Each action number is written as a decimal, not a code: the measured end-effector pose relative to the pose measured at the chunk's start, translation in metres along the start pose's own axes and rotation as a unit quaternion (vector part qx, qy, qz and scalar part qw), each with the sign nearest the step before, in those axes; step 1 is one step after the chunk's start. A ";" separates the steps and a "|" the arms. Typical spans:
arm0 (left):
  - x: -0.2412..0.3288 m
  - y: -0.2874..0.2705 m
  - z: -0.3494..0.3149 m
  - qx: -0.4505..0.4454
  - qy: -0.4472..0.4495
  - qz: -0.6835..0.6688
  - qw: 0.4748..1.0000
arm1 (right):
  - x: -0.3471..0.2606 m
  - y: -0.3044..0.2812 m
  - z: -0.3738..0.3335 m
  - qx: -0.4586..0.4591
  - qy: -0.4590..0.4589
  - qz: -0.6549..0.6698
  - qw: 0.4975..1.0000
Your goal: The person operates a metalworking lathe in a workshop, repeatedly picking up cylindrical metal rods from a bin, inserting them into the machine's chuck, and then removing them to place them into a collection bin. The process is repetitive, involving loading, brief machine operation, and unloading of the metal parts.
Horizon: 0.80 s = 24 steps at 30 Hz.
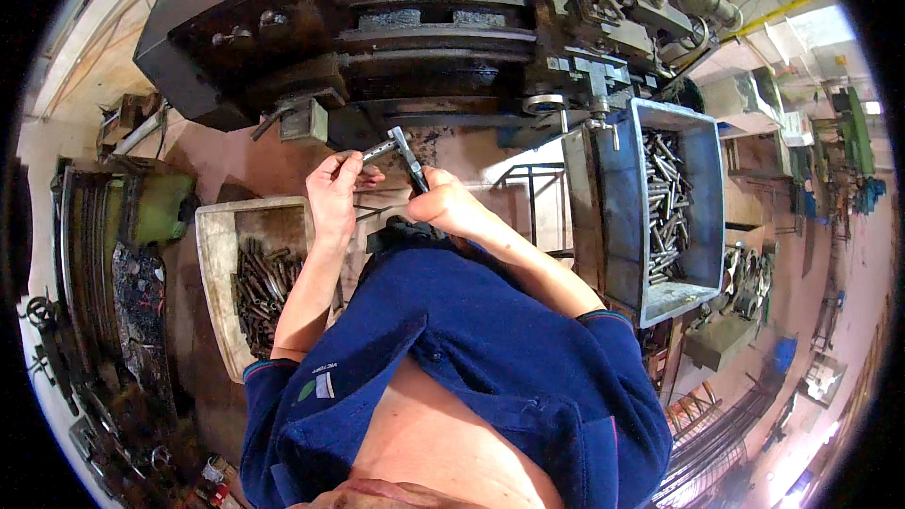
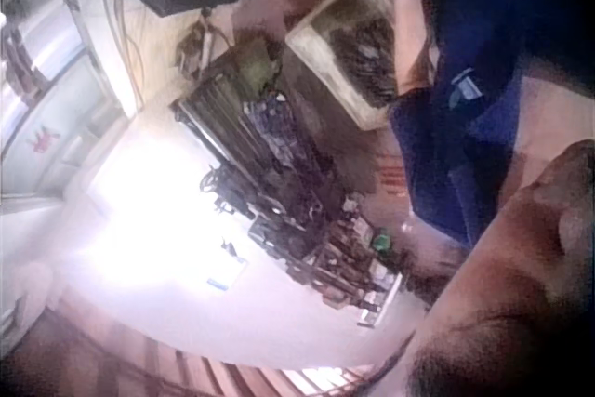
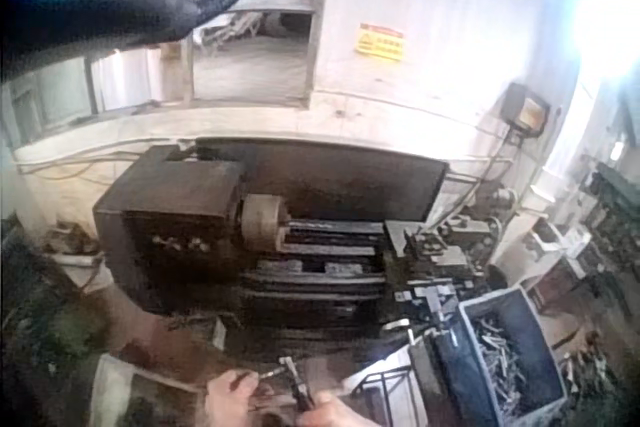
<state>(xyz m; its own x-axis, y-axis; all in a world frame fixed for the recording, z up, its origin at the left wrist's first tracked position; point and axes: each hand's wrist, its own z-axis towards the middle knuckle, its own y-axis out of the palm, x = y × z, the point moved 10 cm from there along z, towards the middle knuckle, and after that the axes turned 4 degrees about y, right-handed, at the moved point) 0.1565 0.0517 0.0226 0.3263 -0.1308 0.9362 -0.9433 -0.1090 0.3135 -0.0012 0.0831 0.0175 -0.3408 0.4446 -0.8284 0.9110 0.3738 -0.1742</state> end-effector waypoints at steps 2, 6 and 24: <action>0.000 0.005 0.000 -0.014 -0.007 -0.003 1.000 | -0.005 -0.002 -0.006 0.011 0.017 -0.014 1.000; -0.006 0.006 0.008 -0.039 -0.018 -0.006 0.999 | -0.011 -0.001 -0.005 0.053 -0.022 -0.010 0.998; -0.063 0.049 0.007 -0.321 -0.068 0.093 0.940 | 0.011 -0.058 0.032 0.200 -0.050 0.183 0.961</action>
<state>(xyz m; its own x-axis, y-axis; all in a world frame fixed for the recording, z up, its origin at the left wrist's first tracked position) 0.0904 0.0481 -0.0224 0.1151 -0.2182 0.9691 -0.8127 0.5403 0.2182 -0.0504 0.0405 0.0012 0.0258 0.3983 -0.9169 0.9888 -0.1448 -0.0351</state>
